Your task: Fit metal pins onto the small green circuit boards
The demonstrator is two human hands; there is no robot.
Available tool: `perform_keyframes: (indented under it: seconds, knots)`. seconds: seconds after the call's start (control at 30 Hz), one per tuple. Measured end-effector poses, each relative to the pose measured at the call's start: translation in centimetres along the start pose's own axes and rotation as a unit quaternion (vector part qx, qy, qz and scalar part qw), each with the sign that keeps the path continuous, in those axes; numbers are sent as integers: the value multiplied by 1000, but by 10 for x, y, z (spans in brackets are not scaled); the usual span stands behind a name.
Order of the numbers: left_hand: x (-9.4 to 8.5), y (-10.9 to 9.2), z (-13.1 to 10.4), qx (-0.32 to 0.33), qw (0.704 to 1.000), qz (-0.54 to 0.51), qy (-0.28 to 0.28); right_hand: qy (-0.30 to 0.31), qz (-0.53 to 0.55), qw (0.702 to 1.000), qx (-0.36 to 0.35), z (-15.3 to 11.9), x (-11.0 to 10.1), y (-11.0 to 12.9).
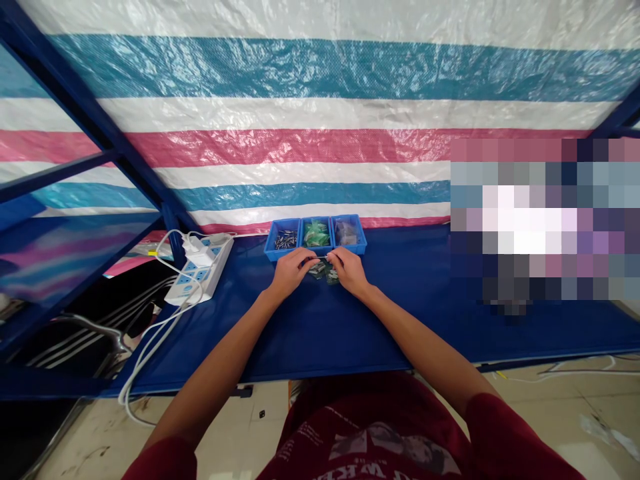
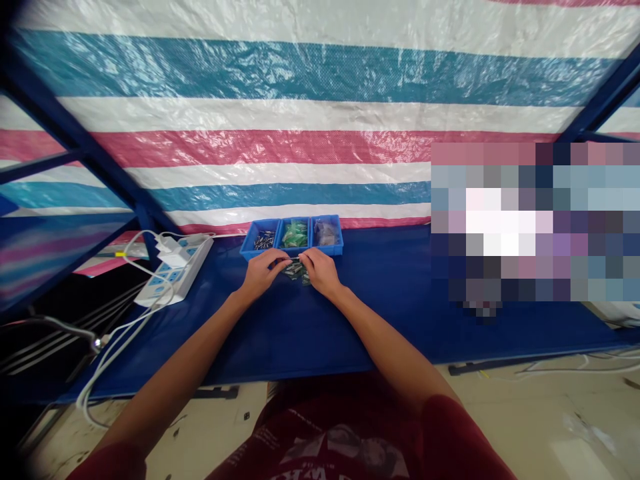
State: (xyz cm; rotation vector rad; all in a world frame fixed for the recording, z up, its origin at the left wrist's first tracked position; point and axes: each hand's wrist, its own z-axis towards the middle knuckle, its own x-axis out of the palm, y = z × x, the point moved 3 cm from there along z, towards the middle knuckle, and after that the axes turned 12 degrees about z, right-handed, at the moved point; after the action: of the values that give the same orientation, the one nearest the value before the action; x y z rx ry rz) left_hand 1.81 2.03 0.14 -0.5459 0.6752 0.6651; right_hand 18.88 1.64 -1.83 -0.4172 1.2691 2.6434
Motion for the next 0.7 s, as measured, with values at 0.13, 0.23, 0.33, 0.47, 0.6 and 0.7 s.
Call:
perform_keyframes:
  seconds: [0.13, 0.23, 0.33, 0.47, 0.6, 0.7]
  knots:
    - [-1, -2, 0, 22, 1000, -8, 1, 6, -3, 1000, -6, 0, 0, 1]
    - [-2, -4, 1, 28, 999, -13, 12, 5, -7, 1000, -9, 0, 0, 2]
    - [-2, -6, 2, 34, 999, -18, 36, 9, -15, 1000, -3, 0, 0, 3]
    - [-1, -7, 1, 46, 998, -16, 50, 10, -12, 1000, 2, -1, -1, 4]
    - [-2, -6, 1, 15, 998, -7, 54, -6, 21, 1000, 5, -1, -2, 6]
    - [-5, -6, 2, -20, 997, -33, 61, -5, 53, 999, -1, -2, -2, 8]
